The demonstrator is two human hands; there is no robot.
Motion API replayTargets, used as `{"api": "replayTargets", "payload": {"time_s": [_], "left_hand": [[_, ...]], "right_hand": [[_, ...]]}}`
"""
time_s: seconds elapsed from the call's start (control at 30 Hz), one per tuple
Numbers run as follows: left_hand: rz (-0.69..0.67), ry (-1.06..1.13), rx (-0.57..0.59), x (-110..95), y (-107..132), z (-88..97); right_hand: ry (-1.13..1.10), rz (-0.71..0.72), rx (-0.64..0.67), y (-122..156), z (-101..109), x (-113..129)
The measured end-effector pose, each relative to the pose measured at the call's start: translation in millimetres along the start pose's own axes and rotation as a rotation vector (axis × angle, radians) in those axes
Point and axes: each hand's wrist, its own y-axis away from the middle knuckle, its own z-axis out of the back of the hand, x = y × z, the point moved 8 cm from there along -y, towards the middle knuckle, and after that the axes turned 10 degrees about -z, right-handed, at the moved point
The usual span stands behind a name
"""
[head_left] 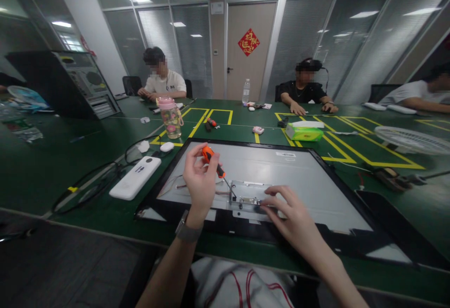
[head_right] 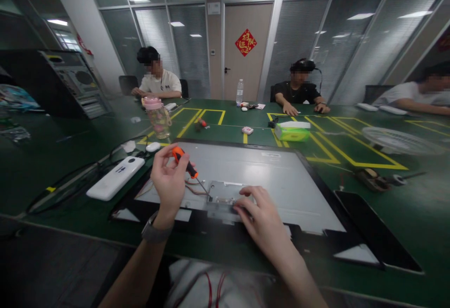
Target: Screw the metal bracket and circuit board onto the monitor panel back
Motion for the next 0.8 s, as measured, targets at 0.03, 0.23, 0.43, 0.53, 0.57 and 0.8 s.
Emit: {"api": "replayTargets", "payload": {"time_s": [0.03,0.23,0.43,0.53,0.57,0.8], "left_hand": [[-0.002,0.004,-0.015,-0.4,-1.0,1.2],[-0.013,-0.001,-0.043,-2.0,-1.9,2.6],[0.015,0.031,-0.033,0.5,1.1,1.8],[0.015,0.053,-0.029,1.1,1.5,0.5],[0.012,0.054,-0.027,1.4,1.6,0.0],[-0.001,0.042,-0.02,2.0,2.8,-0.8]], "right_hand": [[0.007,0.034,0.044,-2.7,-7.0,8.6],[0.135,0.139,0.099,-13.0,-38.9,35.1],[0.219,0.165,0.107,-13.8,-47.2,34.3],[0.246,0.189,0.147,-14.1,-46.5,36.9],[0.258,0.204,0.168,-14.9,-46.6,38.4],[0.346,0.397,0.36,-26.3,-53.9,49.1]]}}
